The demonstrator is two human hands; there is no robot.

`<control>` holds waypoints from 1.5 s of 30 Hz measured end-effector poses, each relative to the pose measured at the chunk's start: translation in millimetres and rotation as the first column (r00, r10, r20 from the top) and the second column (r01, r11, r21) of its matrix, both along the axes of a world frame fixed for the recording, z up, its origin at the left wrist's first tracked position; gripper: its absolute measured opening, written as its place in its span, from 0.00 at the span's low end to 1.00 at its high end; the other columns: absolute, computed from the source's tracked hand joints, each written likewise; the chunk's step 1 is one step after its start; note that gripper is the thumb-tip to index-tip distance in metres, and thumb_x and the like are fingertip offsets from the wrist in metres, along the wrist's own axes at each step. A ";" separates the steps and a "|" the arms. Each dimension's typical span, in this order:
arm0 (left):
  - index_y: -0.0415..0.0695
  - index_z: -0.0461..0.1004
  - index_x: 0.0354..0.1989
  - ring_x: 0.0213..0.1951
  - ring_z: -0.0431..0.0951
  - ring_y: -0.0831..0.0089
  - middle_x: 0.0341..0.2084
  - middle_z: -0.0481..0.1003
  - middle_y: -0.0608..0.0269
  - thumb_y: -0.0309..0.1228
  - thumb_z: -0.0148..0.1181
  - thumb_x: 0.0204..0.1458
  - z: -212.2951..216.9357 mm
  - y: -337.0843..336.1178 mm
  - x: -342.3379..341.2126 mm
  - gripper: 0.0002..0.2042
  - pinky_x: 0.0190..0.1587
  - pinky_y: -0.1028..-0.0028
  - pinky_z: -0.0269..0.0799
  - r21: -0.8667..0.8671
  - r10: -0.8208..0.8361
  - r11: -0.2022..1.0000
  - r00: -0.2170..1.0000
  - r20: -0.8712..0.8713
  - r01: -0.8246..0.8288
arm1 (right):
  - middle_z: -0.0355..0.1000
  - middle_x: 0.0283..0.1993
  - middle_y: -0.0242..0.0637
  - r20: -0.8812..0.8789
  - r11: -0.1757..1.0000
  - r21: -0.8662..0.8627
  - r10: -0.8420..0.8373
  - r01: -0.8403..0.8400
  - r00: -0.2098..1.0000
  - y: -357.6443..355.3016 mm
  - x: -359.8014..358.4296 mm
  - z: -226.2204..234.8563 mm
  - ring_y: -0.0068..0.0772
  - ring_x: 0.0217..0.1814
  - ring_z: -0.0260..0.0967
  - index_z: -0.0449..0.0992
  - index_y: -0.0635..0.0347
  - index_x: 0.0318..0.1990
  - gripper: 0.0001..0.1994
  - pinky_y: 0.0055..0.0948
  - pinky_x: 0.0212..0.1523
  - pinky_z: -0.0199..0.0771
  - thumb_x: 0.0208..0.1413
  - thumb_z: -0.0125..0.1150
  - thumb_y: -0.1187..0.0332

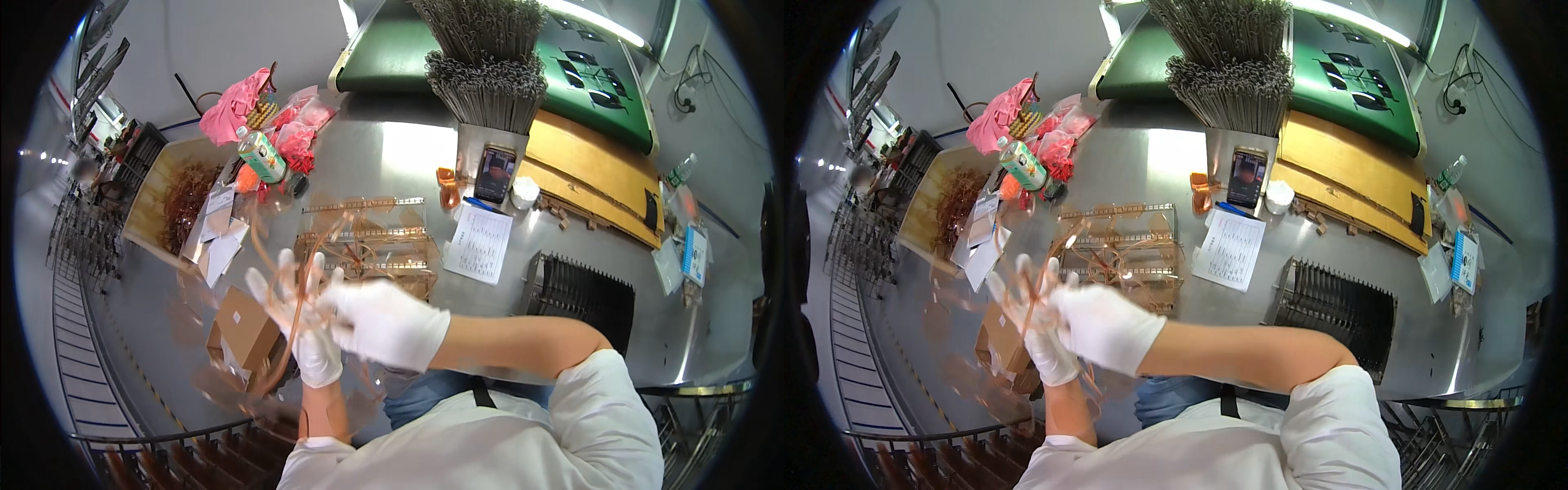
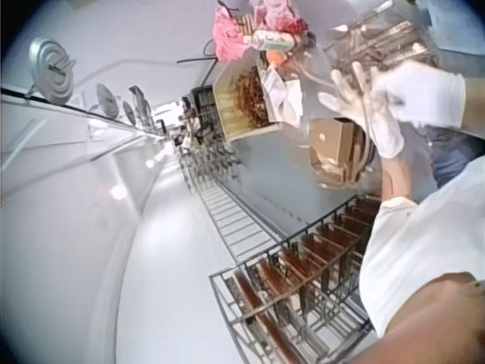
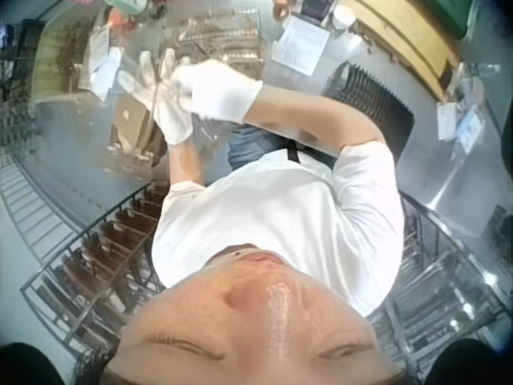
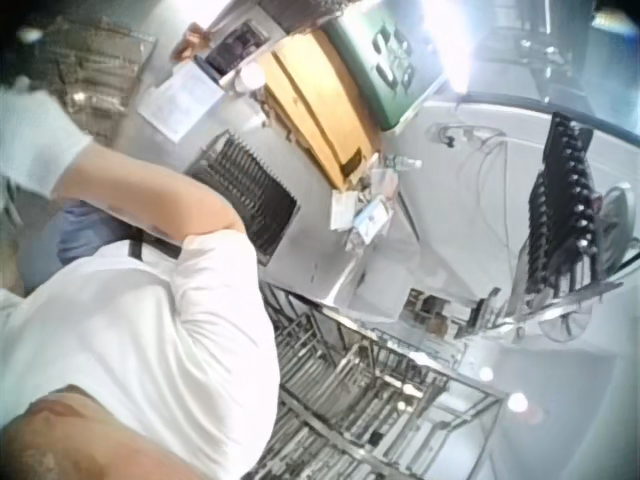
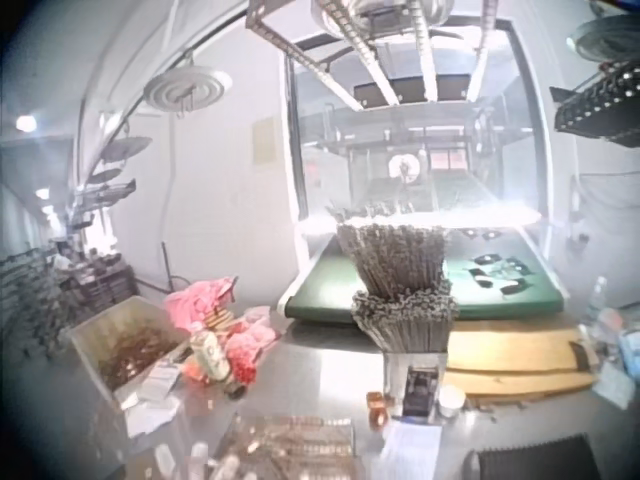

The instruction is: The person assembles decorative metal frames by attaching black plastic pieces to metal grids and arranging copper-colored wire structures on a workbench. They handle multiple frames and components, placing them on a nearby rack.

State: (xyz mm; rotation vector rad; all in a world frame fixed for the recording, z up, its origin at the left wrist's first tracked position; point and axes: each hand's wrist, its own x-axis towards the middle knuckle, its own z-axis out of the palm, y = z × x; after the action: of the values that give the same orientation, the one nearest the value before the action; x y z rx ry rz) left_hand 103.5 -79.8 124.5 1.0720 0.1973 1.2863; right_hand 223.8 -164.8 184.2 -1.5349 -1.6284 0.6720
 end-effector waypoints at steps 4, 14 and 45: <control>0.54 0.45 0.79 0.61 0.75 0.52 0.68 0.63 0.40 0.34 0.59 0.67 17.9 -22.9 -24.7 0.37 0.56 0.54 0.81 -0.045 -0.066 0.997 0.998 0.009 0.066 | 0.76 0.47 0.43 0.068 0.953 0.282 -0.130 0.106 0.989 -38.5 -7.5 23.7 0.46 0.49 0.77 0.74 0.50 0.56 0.23 0.40 0.47 0.78 0.56 0.71 0.56; 0.50 0.53 0.77 0.71 0.64 0.42 0.71 0.58 0.27 0.43 0.70 0.58 29.0 -46.3 -49.9 0.41 0.72 0.47 0.61 0.108 -0.157 0.978 0.971 -0.178 0.178 | 0.73 0.48 0.42 0.298 0.900 0.435 -0.172 0.027 0.939 -48.9 -28.3 10.4 0.47 0.52 0.71 0.64 0.65 0.69 0.41 0.47 0.61 0.66 0.53 0.69 0.48; 0.47 0.61 0.73 0.39 0.81 0.62 0.60 0.71 0.39 0.31 0.55 0.65 33.3 17.2 -142.9 0.27 0.26 0.79 0.78 -0.220 0.043 0.973 0.992 -0.118 -0.068 | 0.79 0.41 0.44 0.005 0.754 0.497 -0.497 0.429 0.868 49.2 39.0 -60.5 0.51 0.46 0.79 0.76 0.56 0.56 0.15 0.45 0.51 0.80 0.64 0.59 0.63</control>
State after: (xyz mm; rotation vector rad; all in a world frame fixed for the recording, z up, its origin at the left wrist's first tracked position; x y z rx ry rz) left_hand -39.4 -62.6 157.8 0.9505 0.4504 1.2222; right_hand 262.8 -115.6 123.7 -1.5335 -1.2892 -0.1199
